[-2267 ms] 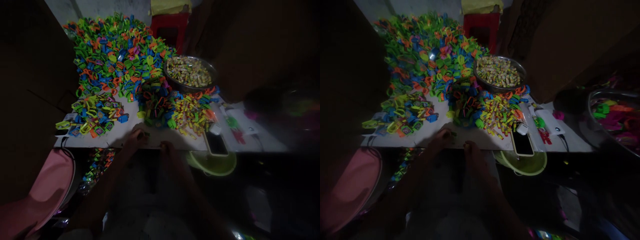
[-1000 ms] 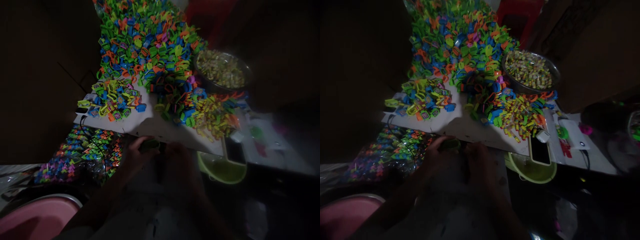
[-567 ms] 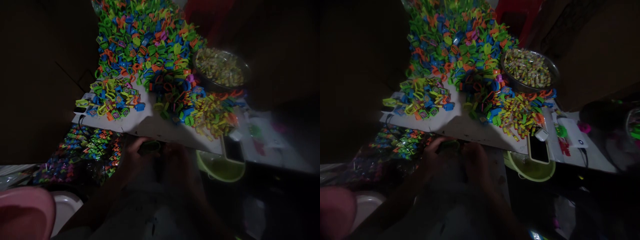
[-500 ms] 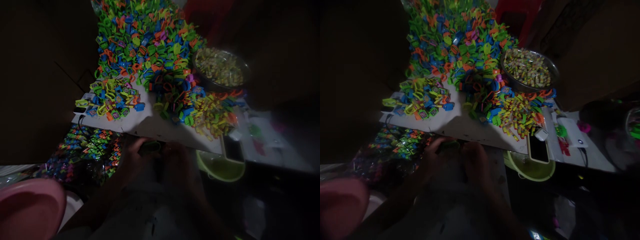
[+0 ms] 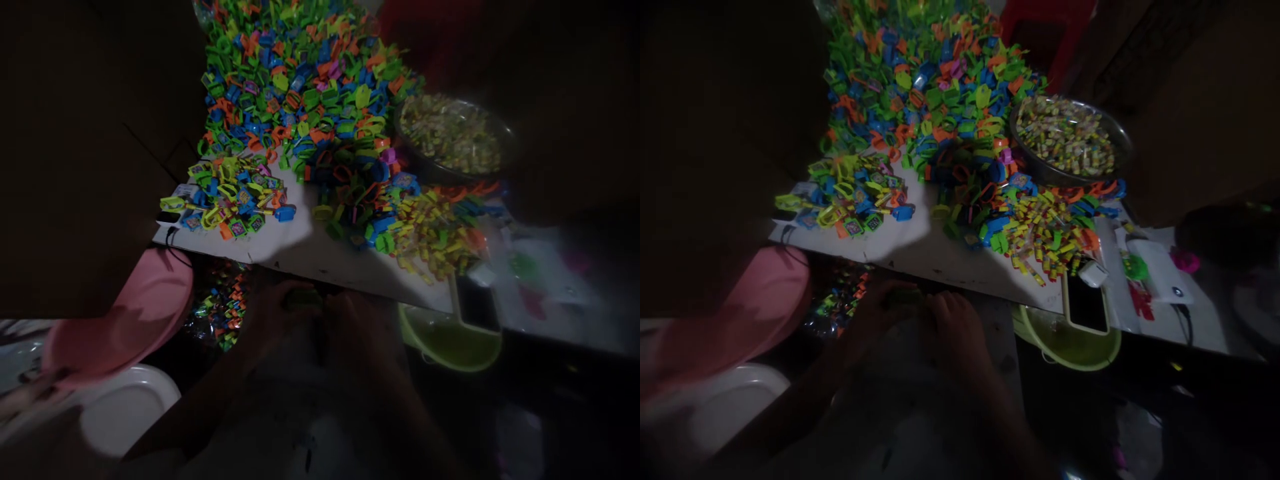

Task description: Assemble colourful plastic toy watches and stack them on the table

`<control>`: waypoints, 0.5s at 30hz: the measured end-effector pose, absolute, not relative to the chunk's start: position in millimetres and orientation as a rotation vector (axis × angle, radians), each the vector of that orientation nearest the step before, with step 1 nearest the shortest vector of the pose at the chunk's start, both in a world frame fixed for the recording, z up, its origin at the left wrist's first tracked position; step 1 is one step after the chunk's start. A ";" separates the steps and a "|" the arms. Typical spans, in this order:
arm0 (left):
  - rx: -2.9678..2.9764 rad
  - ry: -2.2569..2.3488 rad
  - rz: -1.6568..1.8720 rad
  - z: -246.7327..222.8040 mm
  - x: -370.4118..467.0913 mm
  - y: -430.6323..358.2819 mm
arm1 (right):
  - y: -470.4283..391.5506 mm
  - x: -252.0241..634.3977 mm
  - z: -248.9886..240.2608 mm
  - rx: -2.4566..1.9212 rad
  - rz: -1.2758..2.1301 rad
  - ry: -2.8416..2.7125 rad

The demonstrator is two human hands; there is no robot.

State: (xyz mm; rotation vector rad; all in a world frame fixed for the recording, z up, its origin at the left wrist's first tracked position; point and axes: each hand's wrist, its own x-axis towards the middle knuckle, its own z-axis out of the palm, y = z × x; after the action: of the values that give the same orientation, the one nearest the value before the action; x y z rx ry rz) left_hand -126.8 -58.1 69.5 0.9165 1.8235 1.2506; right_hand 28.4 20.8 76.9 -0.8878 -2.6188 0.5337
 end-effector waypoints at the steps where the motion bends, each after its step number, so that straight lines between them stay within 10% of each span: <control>1: 0.913 1.818 1.198 68.9 -128.6 -58.0 | 20.2 28.2 76.5 -0.899 0.496 -2.688; 15: 0.903 1.910 1.057 82.1 -180.0 -108.7 | 24.1 8.7 28.6 -0.797 0.980 -2.417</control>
State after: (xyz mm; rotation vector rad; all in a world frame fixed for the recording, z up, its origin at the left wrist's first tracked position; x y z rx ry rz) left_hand -180.0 -108.7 82.1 0.9034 1.9096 1.0574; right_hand 8.7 24.1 28.6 -0.7969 -2.4175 0.9799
